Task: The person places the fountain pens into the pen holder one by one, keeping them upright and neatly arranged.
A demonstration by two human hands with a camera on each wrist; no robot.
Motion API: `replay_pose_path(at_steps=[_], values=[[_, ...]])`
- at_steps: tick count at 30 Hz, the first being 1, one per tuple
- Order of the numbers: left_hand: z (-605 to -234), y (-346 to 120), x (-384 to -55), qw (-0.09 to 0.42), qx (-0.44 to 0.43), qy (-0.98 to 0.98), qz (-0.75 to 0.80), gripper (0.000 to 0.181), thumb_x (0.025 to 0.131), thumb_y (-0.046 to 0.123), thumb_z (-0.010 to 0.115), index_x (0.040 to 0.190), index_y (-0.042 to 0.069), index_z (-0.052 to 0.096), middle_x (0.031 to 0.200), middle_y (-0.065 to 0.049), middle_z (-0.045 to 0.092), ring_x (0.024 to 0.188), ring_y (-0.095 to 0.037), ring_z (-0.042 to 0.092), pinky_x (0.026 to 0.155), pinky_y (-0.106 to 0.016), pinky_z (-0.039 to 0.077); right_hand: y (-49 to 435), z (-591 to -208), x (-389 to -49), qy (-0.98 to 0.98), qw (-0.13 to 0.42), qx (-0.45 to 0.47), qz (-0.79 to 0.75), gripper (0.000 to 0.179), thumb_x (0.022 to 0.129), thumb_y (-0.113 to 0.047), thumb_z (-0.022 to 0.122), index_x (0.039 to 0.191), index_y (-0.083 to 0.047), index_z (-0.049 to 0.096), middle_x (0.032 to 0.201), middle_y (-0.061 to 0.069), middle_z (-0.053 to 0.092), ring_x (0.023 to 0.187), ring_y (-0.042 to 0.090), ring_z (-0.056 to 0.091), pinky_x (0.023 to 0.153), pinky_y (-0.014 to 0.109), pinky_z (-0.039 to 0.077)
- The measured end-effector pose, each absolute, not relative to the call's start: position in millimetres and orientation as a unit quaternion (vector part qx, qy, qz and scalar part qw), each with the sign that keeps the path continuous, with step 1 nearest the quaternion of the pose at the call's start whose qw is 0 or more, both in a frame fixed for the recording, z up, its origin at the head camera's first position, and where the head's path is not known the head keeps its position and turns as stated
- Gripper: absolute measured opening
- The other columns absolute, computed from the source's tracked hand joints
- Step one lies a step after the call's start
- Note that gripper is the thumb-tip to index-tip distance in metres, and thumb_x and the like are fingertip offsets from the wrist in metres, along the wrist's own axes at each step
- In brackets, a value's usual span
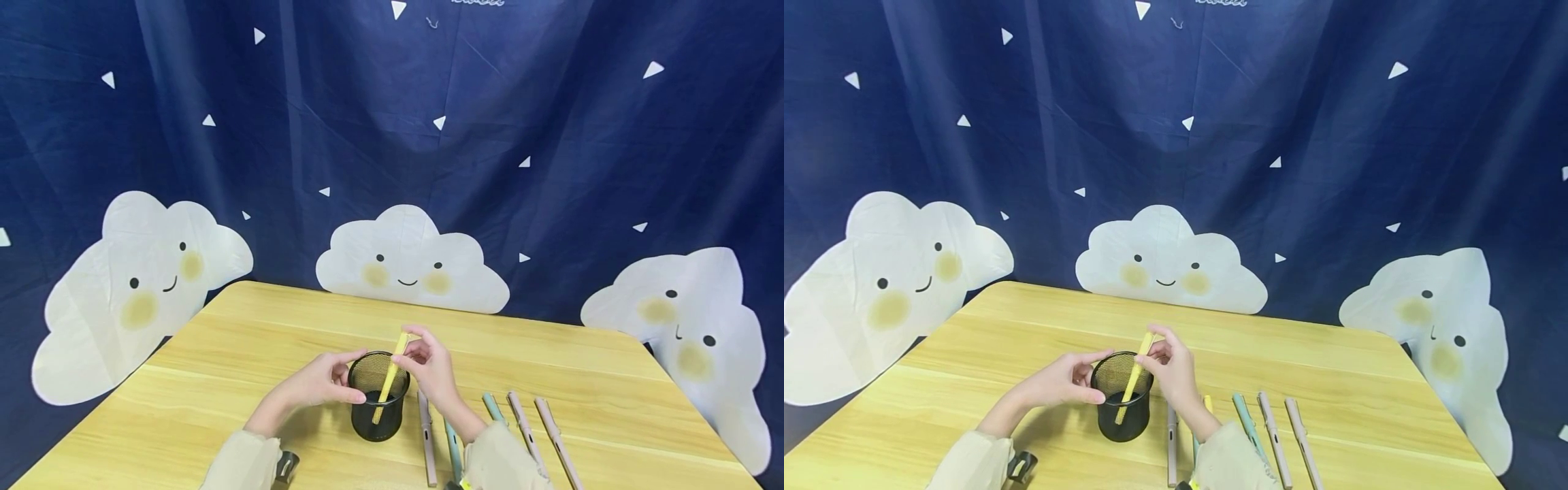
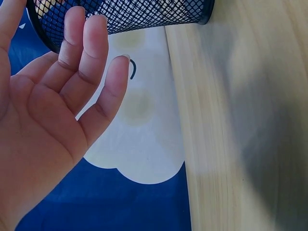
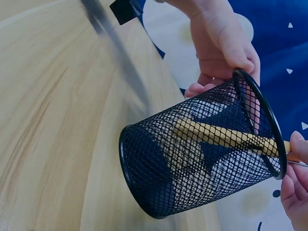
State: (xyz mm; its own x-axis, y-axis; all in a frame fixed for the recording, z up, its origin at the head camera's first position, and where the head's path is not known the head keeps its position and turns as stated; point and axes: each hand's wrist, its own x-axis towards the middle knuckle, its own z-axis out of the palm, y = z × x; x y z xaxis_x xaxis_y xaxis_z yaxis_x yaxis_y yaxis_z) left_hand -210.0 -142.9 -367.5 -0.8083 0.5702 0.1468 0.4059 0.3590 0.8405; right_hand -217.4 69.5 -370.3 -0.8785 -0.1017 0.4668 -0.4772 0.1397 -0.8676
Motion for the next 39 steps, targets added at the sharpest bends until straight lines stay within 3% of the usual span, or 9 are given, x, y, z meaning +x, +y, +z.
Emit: replay_pose_path(at_steps=[8, 18, 25, 39], values=[[-371, -143, -212, 0.085, 0.293, 0.826, 0.475, 0.073, 0.074, 0.011, 0.072, 0.132, -0.011, 0.033, 0.062, 0.0, 0.049, 0.054, -0.009, 0.044, 0.048, -0.021, 0.038, 66, -364, -211, -0.751, 0.161, 0.199, 0.609, 0.031, 0.071, 0.008, 0.069, 0.101, 0.007, 0.06, 0.071, 0.014, 0.059, 0.063, 0.013, 0.054, 0.06, 0.023, 0.046], [-372, -145, -214, 0.087, 0.303, 0.816, 0.484, 0.077, 0.073, 0.021, 0.074, 0.133, -0.007, 0.035, 0.062, 0.001, 0.05, 0.054, -0.008, 0.045, 0.047, -0.021, 0.039, 64, -351, -201, -0.779, 0.159, 0.189, 0.576, 0.017, 0.074, 0.006, 0.066, 0.091, 0.011, 0.064, 0.075, 0.016, 0.061, 0.065, 0.018, 0.056, 0.061, 0.024, 0.047], [-373, -145, -214, 0.087, 0.307, 0.815, 0.484, 0.076, 0.073, 0.019, 0.074, 0.133, -0.007, 0.035, 0.061, 0.002, 0.049, 0.052, -0.007, 0.044, 0.047, -0.021, 0.039, 69, -375, -219, -0.775, 0.16, 0.184, 0.583, 0.023, 0.076, -0.003, 0.068, 0.097, 0.006, 0.066, 0.081, 0.013, 0.064, 0.068, 0.014, 0.058, 0.063, 0.022, 0.047], [-372, -144, -213, 0.088, 0.306, 0.813, 0.487, 0.076, 0.073, 0.017, 0.073, 0.133, -0.006, 0.035, 0.061, 0.001, 0.05, 0.054, -0.008, 0.046, 0.048, -0.022, 0.04, 75, -380, -220, -0.78, 0.152, 0.187, 0.578, 0.037, 0.078, -0.004, 0.067, 0.112, 0.007, 0.058, 0.092, 0.019, 0.064, 0.084, 0.029, 0.061, 0.07, 0.024, 0.048]])
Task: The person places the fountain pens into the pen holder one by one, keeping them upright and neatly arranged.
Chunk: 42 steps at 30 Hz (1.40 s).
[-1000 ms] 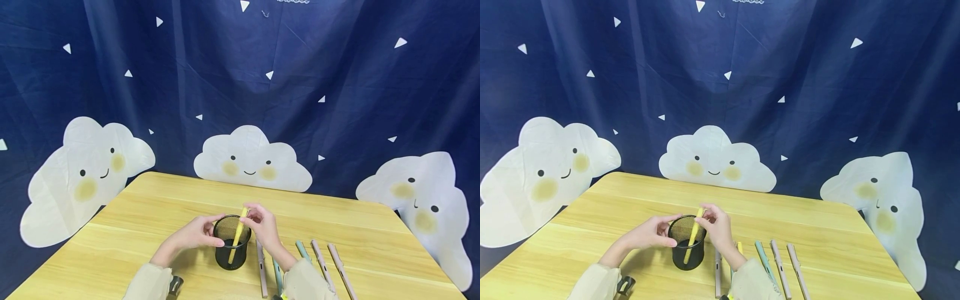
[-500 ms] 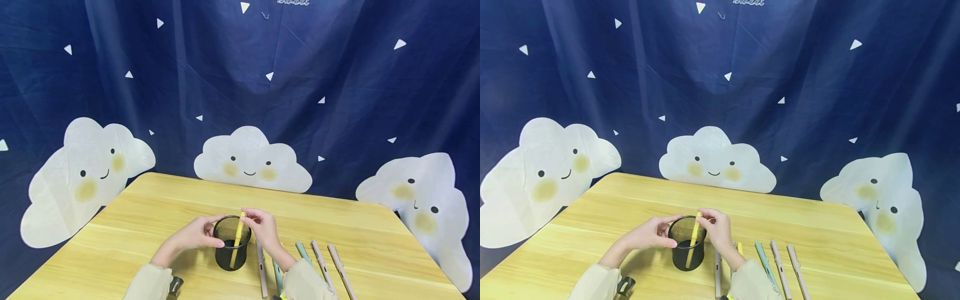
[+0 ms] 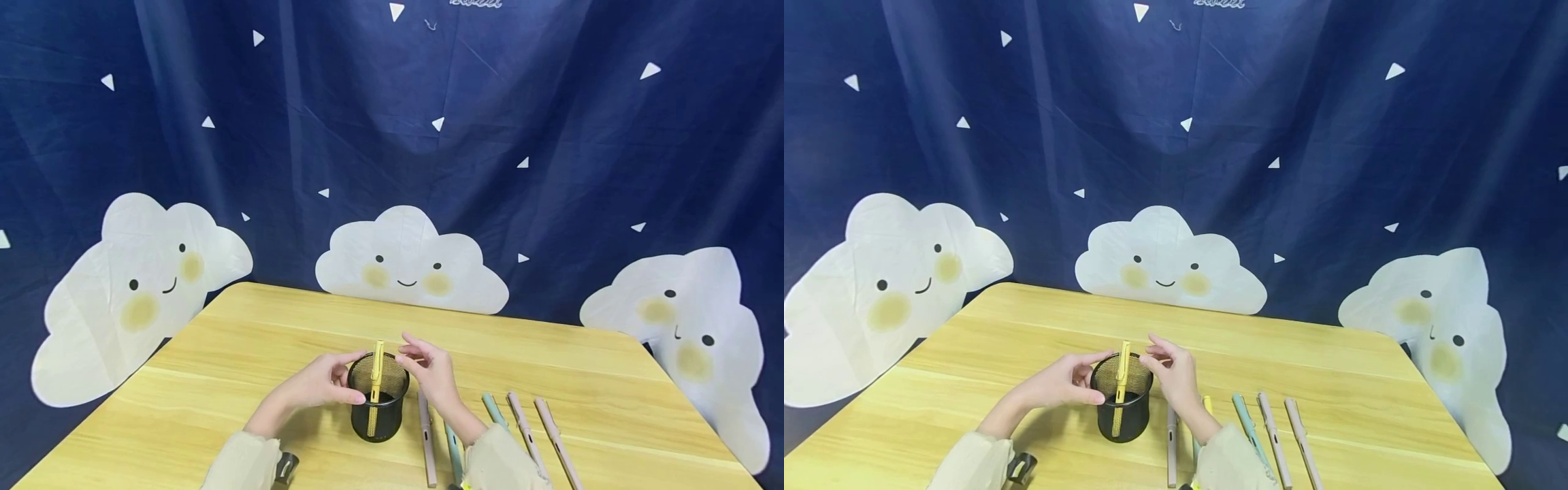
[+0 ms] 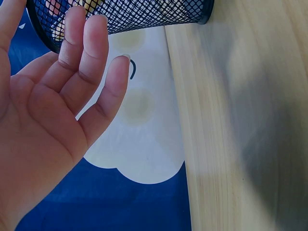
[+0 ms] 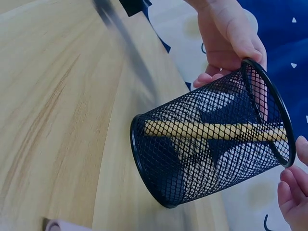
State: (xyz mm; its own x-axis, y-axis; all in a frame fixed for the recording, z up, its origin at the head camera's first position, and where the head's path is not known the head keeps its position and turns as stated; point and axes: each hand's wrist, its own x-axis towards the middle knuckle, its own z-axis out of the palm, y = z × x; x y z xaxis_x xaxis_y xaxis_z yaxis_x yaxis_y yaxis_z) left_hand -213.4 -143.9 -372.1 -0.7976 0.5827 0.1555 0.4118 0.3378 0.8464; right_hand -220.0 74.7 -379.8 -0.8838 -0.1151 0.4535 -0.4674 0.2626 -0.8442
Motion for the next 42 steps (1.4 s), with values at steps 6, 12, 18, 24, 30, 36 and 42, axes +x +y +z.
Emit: replay_pose_path(at_steps=[6, 12, 18, 24, 30, 36, 42], values=[[-372, -144, -213, 0.085, 0.307, 0.814, 0.485, 0.076, 0.073, 0.019, 0.074, 0.133, -0.007, 0.035, 0.061, 0.001, 0.049, 0.054, -0.008, 0.045, 0.048, -0.022, 0.04, 79, -379, -219, -0.78, 0.147, 0.183, 0.58, 0.036, 0.078, -0.002, 0.066, 0.112, 0.008, 0.057, 0.094, 0.021, 0.063, 0.085, 0.03, 0.06, 0.071, 0.024, 0.048], [-373, -144, -213, 0.087, 0.304, 0.812, 0.49, 0.076, 0.073, 0.016, 0.074, 0.133, -0.008, 0.034, 0.061, 0.001, 0.049, 0.054, -0.008, 0.045, 0.048, -0.022, 0.04, 86, -381, -215, -0.777, 0.148, 0.173, 0.587, 0.032, 0.078, -0.002, 0.066, 0.108, 0.007, 0.06, 0.094, 0.02, 0.063, 0.083, 0.026, 0.06, 0.07, 0.025, 0.048], [-373, -145, -212, 0.087, 0.301, 0.812, 0.493, 0.077, 0.073, 0.014, 0.073, 0.134, -0.008, 0.032, 0.062, 0.001, 0.048, 0.053, -0.008, 0.044, 0.048, -0.022, 0.039, 96, -383, -211, -0.775, 0.149, 0.161, 0.593, 0.031, 0.079, -0.005, 0.067, 0.106, 0.007, 0.061, 0.095, 0.02, 0.063, 0.082, 0.021, 0.06, 0.071, 0.025, 0.048], [-375, -145, -214, 0.086, 0.297, 0.818, 0.486, 0.078, 0.073, 0.021, 0.074, 0.134, -0.006, 0.034, 0.062, 0.001, 0.049, 0.055, -0.008, 0.045, 0.049, -0.022, 0.041, 105, -383, -209, -0.767, 0.153, 0.152, 0.605, 0.029, 0.077, -0.002, 0.067, 0.104, 0.007, 0.062, 0.093, 0.019, 0.064, 0.079, 0.016, 0.06, 0.071, 0.025, 0.048], [-373, -145, -213, 0.087, 0.3, 0.816, 0.486, 0.078, 0.073, 0.02, 0.074, 0.134, -0.006, 0.033, 0.062, 0.001, 0.049, 0.054, -0.008, 0.044, 0.048, -0.021, 0.04, 113, -382, -204, -0.76, 0.154, 0.148, 0.614, 0.026, 0.076, 0.0, 0.067, 0.101, 0.008, 0.063, 0.091, 0.02, 0.063, 0.075, 0.009, 0.058, 0.067, 0.023, 0.048], [-374, -145, -214, 0.088, 0.3, 0.817, 0.484, 0.078, 0.073, 0.02, 0.074, 0.134, -0.006, 0.033, 0.061, 0.001, 0.048, 0.053, -0.007, 0.044, 0.048, -0.021, 0.039, 122, -383, -202, -0.759, 0.162, 0.139, 0.615, 0.021, 0.075, 0.002, 0.068, 0.096, 0.007, 0.064, 0.09, 0.018, 0.063, 0.07, 0.007, 0.057, 0.06, 0.021, 0.048], [-374, -145, -214, 0.091, 0.296, 0.819, 0.484, 0.079, 0.073, 0.023, 0.074, 0.134, -0.005, 0.033, 0.062, 0.002, 0.049, 0.053, -0.006, 0.044, 0.049, -0.021, 0.04, 133, -383, -199, -0.766, 0.173, 0.126, 0.605, 0.02, 0.074, 0.002, 0.068, 0.094, 0.006, 0.065, 0.09, 0.015, 0.064, 0.069, 0.007, 0.057, 0.057, 0.022, 0.048]])
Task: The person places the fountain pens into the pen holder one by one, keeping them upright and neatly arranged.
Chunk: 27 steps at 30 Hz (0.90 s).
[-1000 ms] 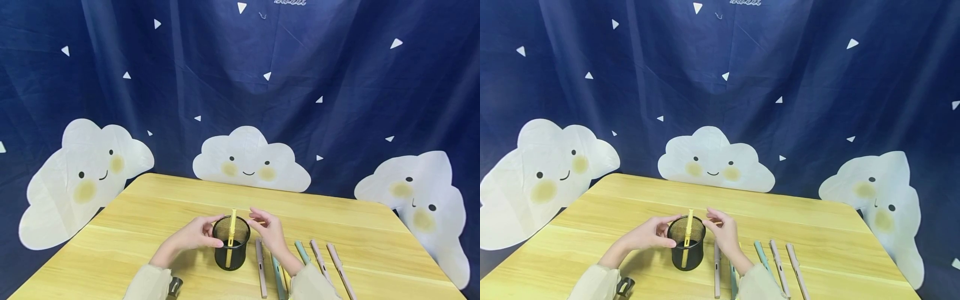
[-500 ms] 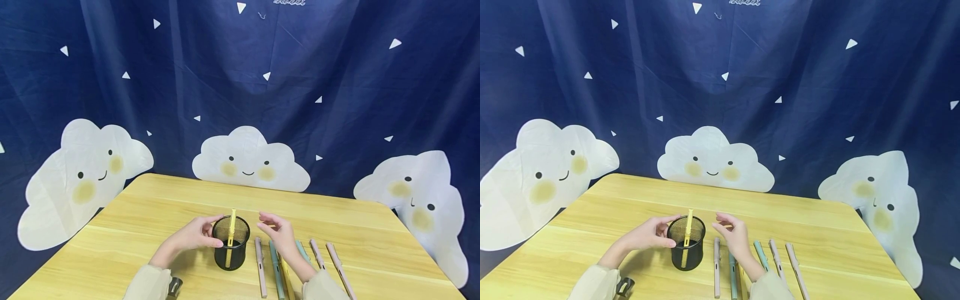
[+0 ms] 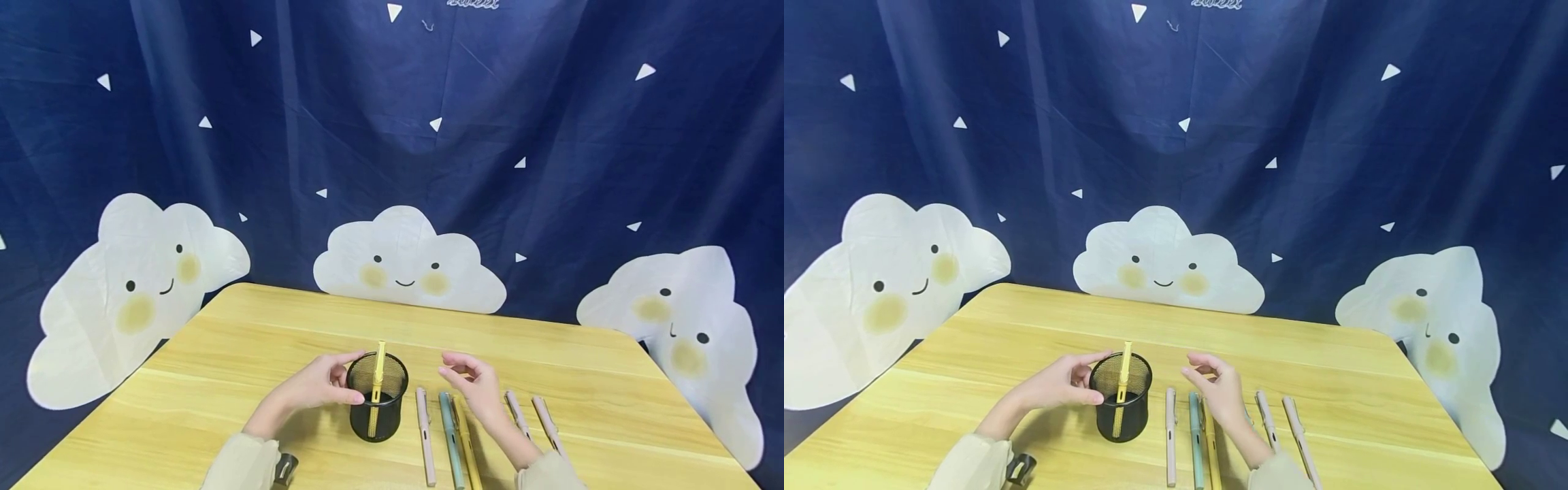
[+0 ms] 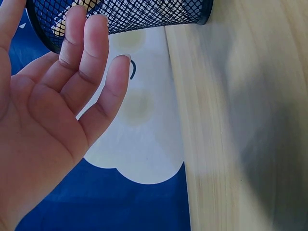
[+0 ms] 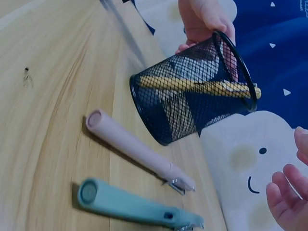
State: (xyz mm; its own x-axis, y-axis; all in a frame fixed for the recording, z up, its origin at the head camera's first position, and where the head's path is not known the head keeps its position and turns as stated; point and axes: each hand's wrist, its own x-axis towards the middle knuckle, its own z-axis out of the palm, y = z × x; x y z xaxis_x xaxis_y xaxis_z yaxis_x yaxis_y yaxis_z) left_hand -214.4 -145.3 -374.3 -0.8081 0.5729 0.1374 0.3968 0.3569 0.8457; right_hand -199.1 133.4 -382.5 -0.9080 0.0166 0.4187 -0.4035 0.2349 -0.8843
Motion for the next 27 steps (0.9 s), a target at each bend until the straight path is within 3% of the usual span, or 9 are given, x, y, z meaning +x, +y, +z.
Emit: replay_pose_path(at_steps=[8, 14, 22, 27], values=[[-374, -146, -213, 0.09, 0.302, 0.814, 0.488, 0.078, 0.073, 0.02, 0.074, 0.134, -0.006, 0.033, 0.06, 0.002, 0.048, 0.053, -0.006, 0.044, 0.048, -0.021, 0.039, 147, -381, -196, -0.784, 0.153, 0.097, 0.594, 0.021, 0.076, -0.002, 0.068, 0.096, 0.004, 0.065, 0.093, 0.013, 0.064, 0.075, 0.008, 0.056, 0.064, 0.022, 0.047], [-374, -145, -213, 0.089, 0.303, 0.814, 0.488, 0.078, 0.073, 0.02, 0.074, 0.134, -0.006, 0.033, 0.061, 0.002, 0.048, 0.053, -0.007, 0.044, 0.048, -0.021, 0.039, 154, -383, -195, -0.783, 0.162, 0.092, 0.593, 0.021, 0.075, -0.001, 0.069, 0.095, 0.003, 0.065, 0.092, 0.01, 0.065, 0.074, 0.008, 0.057, 0.061, 0.023, 0.048], [-375, -145, -215, 0.088, 0.296, 0.818, 0.485, 0.078, 0.073, 0.023, 0.074, 0.135, -0.004, 0.034, 0.061, 0.002, 0.049, 0.053, -0.006, 0.044, 0.049, -0.022, 0.04, 168, -385, -192, -0.781, 0.182, 0.099, 0.589, 0.023, 0.075, -0.001, 0.069, 0.096, 0.007, 0.064, 0.086, -0.006, 0.064, 0.072, 0.007, 0.057, 0.057, 0.022, 0.048], [-376, -145, -215, 0.088, 0.294, 0.82, 0.483, 0.078, 0.073, 0.023, 0.074, 0.135, -0.004, 0.034, 0.061, 0.002, 0.049, 0.054, -0.007, 0.045, 0.049, -0.022, 0.041, 177, -382, -188, -0.788, 0.164, 0.076, 0.588, 0.024, 0.077, -0.002, 0.068, 0.099, 0.007, 0.063, 0.089, -0.001, 0.064, 0.073, 0.006, 0.056, 0.059, 0.022, 0.048]])
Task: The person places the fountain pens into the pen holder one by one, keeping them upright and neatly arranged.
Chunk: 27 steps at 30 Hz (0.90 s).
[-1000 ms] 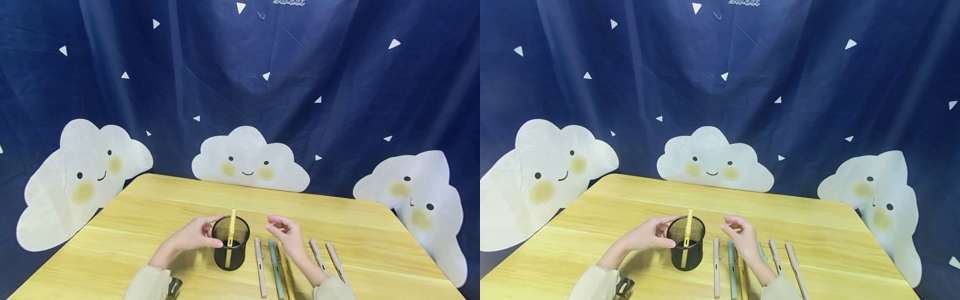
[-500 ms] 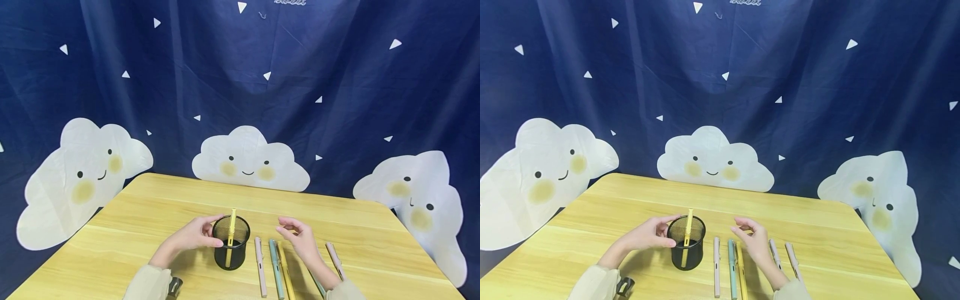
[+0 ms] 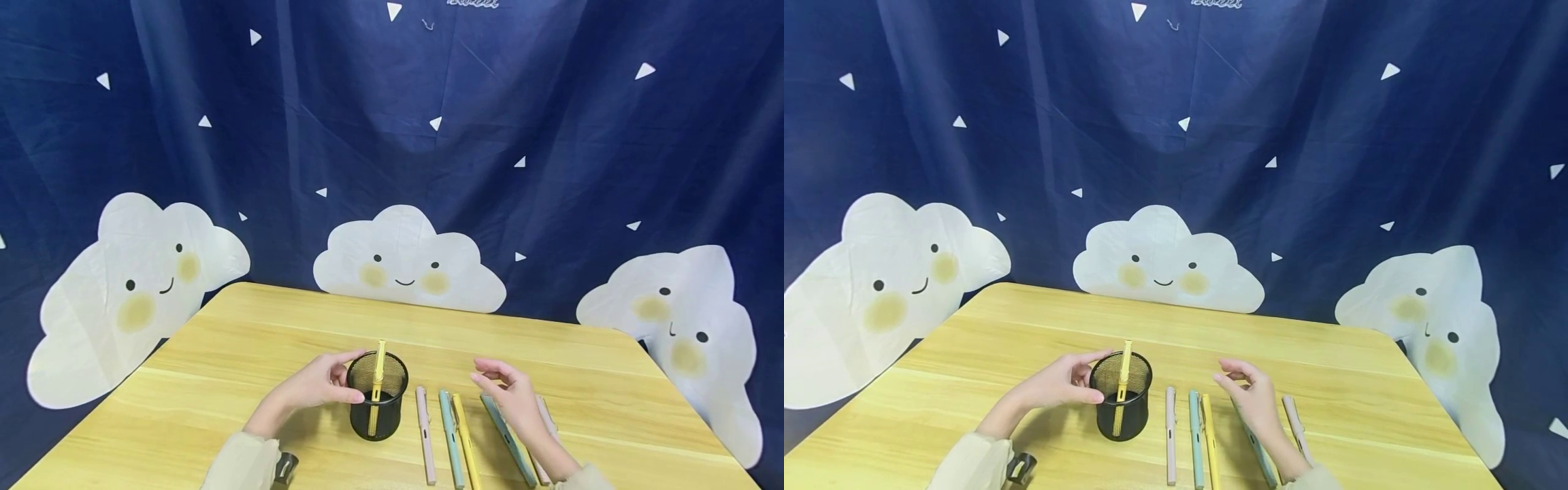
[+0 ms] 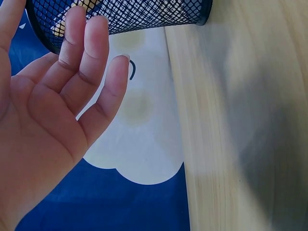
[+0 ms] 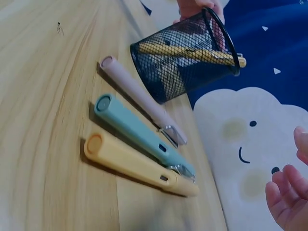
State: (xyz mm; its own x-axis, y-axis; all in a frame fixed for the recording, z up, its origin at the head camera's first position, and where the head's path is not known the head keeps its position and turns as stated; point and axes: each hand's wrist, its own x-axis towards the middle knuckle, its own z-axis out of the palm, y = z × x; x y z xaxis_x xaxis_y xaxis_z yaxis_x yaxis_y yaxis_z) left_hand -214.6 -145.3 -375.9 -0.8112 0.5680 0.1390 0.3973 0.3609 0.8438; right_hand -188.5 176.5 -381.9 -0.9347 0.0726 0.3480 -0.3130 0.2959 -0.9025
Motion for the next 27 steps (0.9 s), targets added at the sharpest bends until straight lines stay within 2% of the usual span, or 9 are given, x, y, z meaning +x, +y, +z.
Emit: replay_pose_path(at_steps=[3, 10, 15, 17, 18, 23, 25, 27], values=[[-376, -145, -215, 0.087, 0.294, 0.822, 0.481, 0.078, 0.073, 0.023, 0.074, 0.135, -0.003, 0.034, 0.062, 0.002, 0.049, 0.054, -0.007, 0.045, 0.049, -0.022, 0.041, 181, -381, -188, -0.793, 0.16, 0.069, 0.584, 0.024, 0.077, -0.002, 0.067, 0.1, 0.006, 0.063, 0.089, 0.001, 0.064, 0.073, 0.005, 0.055, 0.059, 0.023, 0.049], [-376, -146, -216, 0.088, 0.295, 0.82, 0.483, 0.078, 0.073, 0.023, 0.074, 0.135, -0.004, 0.034, 0.062, 0.002, 0.049, 0.054, -0.007, 0.044, 0.049, -0.022, 0.041, 193, -384, -187, -0.787, 0.184, 0.081, 0.583, 0.024, 0.076, 0.0, 0.067, 0.098, 0.009, 0.062, 0.084, -0.011, 0.062, 0.071, 0.004, 0.055, 0.058, 0.024, 0.05], [-375, -146, -215, 0.088, 0.295, 0.82, 0.483, 0.078, 0.073, 0.023, 0.073, 0.135, -0.004, 0.033, 0.062, 0.002, 0.049, 0.053, -0.006, 0.044, 0.048, -0.022, 0.041, 202, -388, -186, -0.788, 0.193, 0.088, 0.578, 0.024, 0.077, 0.001, 0.067, 0.098, 0.01, 0.061, 0.084, -0.013, 0.062, 0.071, 0.004, 0.056, 0.056, 0.024, 0.05], [-375, -146, -215, 0.089, 0.295, 0.82, 0.482, 0.078, 0.073, 0.023, 0.073, 0.135, -0.004, 0.033, 0.062, 0.002, 0.05, 0.054, -0.007, 0.045, 0.049, -0.022, 0.041, 207, -389, -186, -0.79, 0.193, 0.088, 0.575, 0.023, 0.078, 0.001, 0.066, 0.098, 0.01, 0.061, 0.085, -0.01, 0.063, 0.07, 0.006, 0.056, 0.056, 0.025, 0.05], [-375, -146, -215, 0.088, 0.298, 0.82, 0.481, 0.078, 0.073, 0.022, 0.073, 0.135, -0.004, 0.033, 0.062, 0.001, 0.05, 0.054, -0.007, 0.045, 0.049, -0.022, 0.041, 213, -397, -191, -0.793, 0.195, 0.102, 0.569, 0.022, 0.079, -0.001, 0.065, 0.1, 0.006, 0.063, 0.087, -0.01, 0.063, 0.07, 0.005, 0.056, 0.056, 0.025, 0.05], [-375, -146, -214, 0.089, 0.3, 0.819, 0.48, 0.078, 0.074, 0.022, 0.073, 0.135, -0.005, 0.033, 0.062, 0.001, 0.05, 0.053, -0.007, 0.045, 0.049, -0.022, 0.041, 236, -420, -203, -0.786, 0.206, 0.139, 0.566, 0.019, 0.081, -0.005, 0.065, 0.1, -0.004, 0.066, 0.09, 0.005, 0.065, 0.07, 0.005, 0.057, 0.052, 0.025, 0.05], [-375, -145, -214, 0.091, 0.297, 0.82, 0.481, 0.078, 0.074, 0.023, 0.073, 0.135, -0.004, 0.033, 0.062, 0.002, 0.05, 0.053, -0.006, 0.045, 0.049, -0.022, 0.041, 238, -419, -200, -0.78, 0.209, 0.138, 0.574, 0.018, 0.08, -0.003, 0.065, 0.098, -0.002, 0.066, 0.089, 0.004, 0.066, 0.069, 0.005, 0.058, 0.051, 0.025, 0.049], [-375, -145, -214, 0.091, 0.296, 0.82, 0.481, 0.078, 0.074, 0.023, 0.073, 0.135, -0.004, 0.033, 0.061, 0.002, 0.049, 0.053, -0.006, 0.044, 0.049, -0.022, 0.041, 237, -413, -194, -0.781, 0.21, 0.125, 0.574, 0.018, 0.079, -0.002, 0.065, 0.097, 0.0, 0.066, 0.087, -0.003, 0.066, 0.068, 0.005, 0.058, 0.053, 0.023, 0.049]])
